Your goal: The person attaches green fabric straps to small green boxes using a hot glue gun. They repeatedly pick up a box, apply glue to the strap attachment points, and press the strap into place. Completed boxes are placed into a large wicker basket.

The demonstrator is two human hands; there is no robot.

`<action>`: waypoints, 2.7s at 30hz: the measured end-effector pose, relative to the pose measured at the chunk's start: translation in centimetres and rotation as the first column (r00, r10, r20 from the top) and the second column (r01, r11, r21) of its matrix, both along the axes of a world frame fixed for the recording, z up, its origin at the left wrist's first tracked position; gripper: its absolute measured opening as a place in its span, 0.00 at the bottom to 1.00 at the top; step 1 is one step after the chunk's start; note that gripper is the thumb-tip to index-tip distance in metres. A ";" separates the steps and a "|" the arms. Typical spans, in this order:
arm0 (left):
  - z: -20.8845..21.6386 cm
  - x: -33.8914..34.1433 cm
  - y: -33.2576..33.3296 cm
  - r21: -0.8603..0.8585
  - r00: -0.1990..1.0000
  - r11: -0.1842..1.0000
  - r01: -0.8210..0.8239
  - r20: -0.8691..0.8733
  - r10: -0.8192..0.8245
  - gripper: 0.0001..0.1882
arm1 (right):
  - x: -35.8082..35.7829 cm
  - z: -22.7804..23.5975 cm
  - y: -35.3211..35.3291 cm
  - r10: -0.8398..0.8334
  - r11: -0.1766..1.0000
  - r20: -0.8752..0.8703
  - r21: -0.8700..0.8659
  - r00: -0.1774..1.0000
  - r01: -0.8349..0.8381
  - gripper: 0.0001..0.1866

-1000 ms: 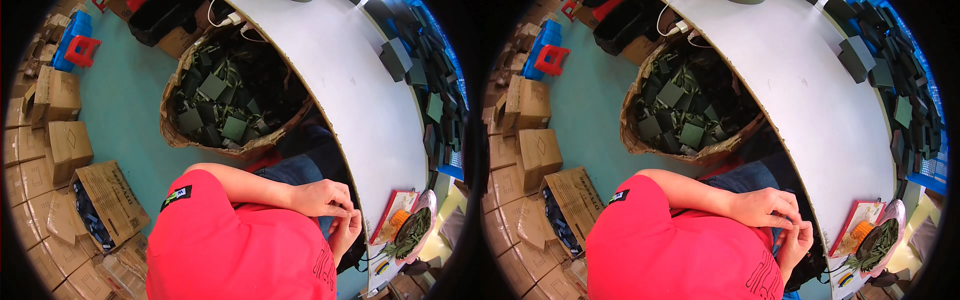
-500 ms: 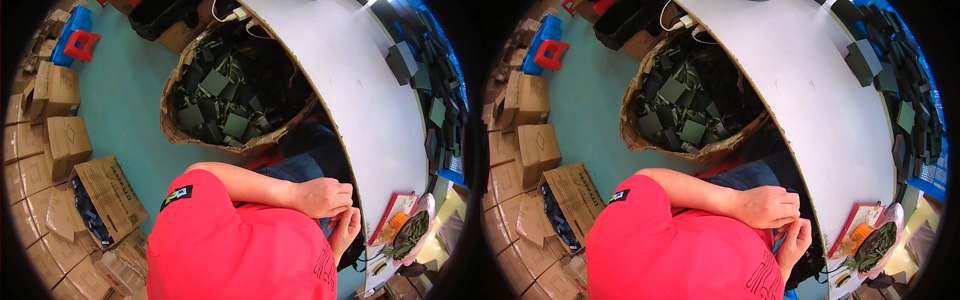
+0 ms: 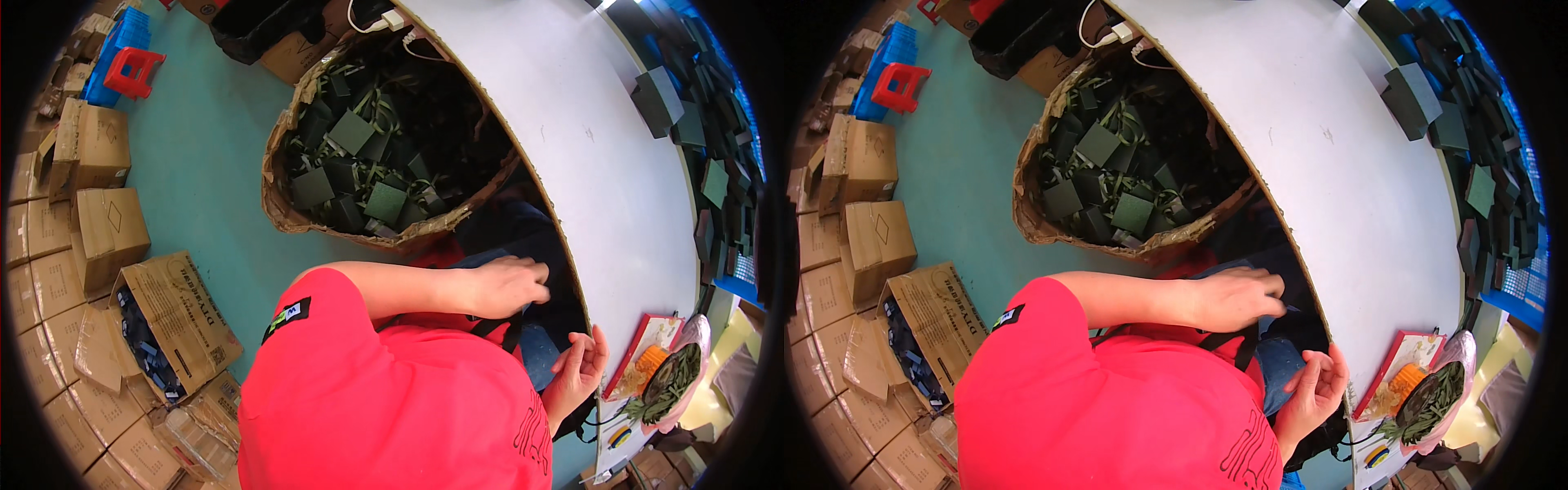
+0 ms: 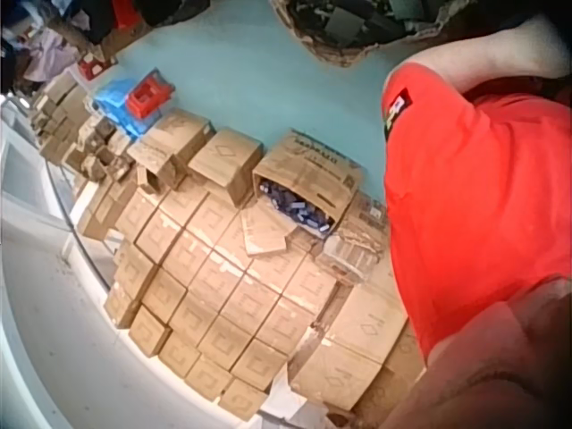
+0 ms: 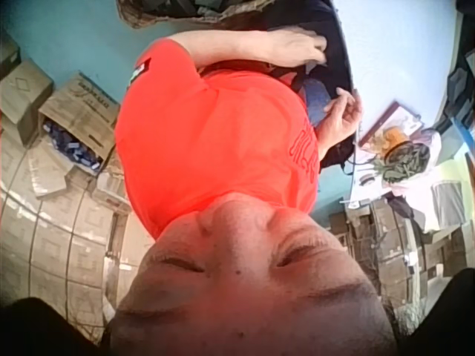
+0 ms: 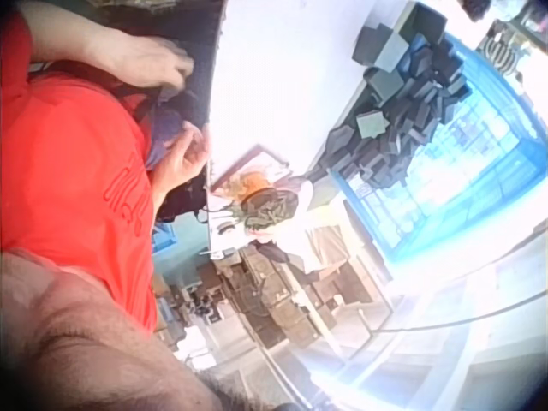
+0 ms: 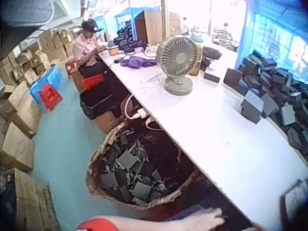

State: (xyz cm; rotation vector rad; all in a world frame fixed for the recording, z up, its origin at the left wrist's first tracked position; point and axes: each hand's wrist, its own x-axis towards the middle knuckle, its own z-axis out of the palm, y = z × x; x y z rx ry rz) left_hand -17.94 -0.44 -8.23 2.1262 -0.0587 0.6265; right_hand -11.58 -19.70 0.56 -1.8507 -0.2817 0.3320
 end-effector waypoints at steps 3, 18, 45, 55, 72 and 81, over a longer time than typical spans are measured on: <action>-1.3 -0.4 0.5 -0.031 0.991 0.994 -0.105 -0.082 0.102 0.06 | 0.7 -0.4 -1.8 0.104 0.987 -0.122 0.132 0.987 -0.088 0.08; -26.2 -18.7 16.2 0.257 0.024 0.273 -0.927 -0.687 0.726 0.22 | -0.2 -0.3 0.0 0.081 0.994 -0.062 -0.061 0.995 -0.085 0.08; -28.7 -15.1 12.9 0.159 -0.095 0.007 -0.987 -0.622 0.778 0.33 | 0.0 -0.5 0.3 0.134 0.987 -0.127 -0.070 0.983 -0.143 0.09; -27.3 -15.3 13.8 0.023 -0.122 -0.142 -0.990 -0.658 0.743 0.26 | 0.1 -0.5 0.4 0.144 0.985 -0.140 -0.076 0.980 -0.156 0.09; -26.2 -15.4 18.2 0.444 -0.342 0.187 -0.876 -0.847 0.407 0.20 | 0.3 -0.4 0.6 0.159 0.981 -0.168 -0.083 0.973 -0.175 0.09; -24.9 -15.5 20.6 0.543 -0.325 0.554 -0.632 -0.834 0.447 0.16 | 0.1 -0.5 0.8 0.170 0.977 -0.197 -0.093 0.965 -0.191 0.08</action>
